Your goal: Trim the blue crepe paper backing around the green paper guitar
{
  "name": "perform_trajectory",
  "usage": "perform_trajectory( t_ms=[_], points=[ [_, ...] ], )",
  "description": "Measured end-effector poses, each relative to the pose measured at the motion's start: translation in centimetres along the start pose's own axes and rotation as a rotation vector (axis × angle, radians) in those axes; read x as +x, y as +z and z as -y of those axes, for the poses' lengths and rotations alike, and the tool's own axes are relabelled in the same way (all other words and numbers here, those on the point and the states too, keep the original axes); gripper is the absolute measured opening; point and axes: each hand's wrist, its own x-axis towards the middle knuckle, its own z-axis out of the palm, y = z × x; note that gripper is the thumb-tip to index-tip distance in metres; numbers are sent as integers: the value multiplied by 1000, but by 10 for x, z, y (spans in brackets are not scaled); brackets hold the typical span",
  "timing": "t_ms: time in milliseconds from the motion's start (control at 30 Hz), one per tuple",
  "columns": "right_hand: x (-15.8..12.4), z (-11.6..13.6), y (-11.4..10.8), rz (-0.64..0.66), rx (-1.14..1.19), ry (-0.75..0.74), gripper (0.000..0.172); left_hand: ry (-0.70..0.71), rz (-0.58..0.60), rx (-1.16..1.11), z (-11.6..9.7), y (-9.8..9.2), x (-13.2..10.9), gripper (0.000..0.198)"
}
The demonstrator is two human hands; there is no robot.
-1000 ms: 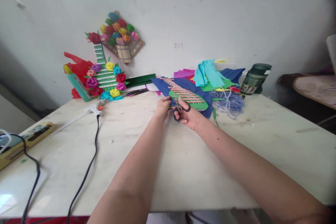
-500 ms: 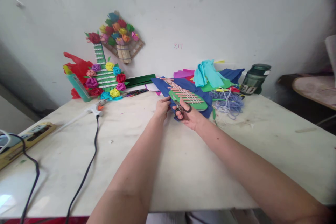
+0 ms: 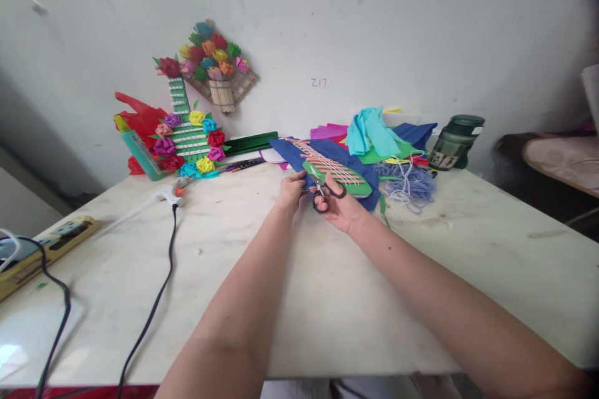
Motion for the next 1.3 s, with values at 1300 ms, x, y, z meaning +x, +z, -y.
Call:
perform_trajectory(
  t_ms=[1300],
  points=[
    [4, -13, 7, -389, -601, -193, 32, 98, -66, 15, 0, 2, 0, 39]
  ],
)
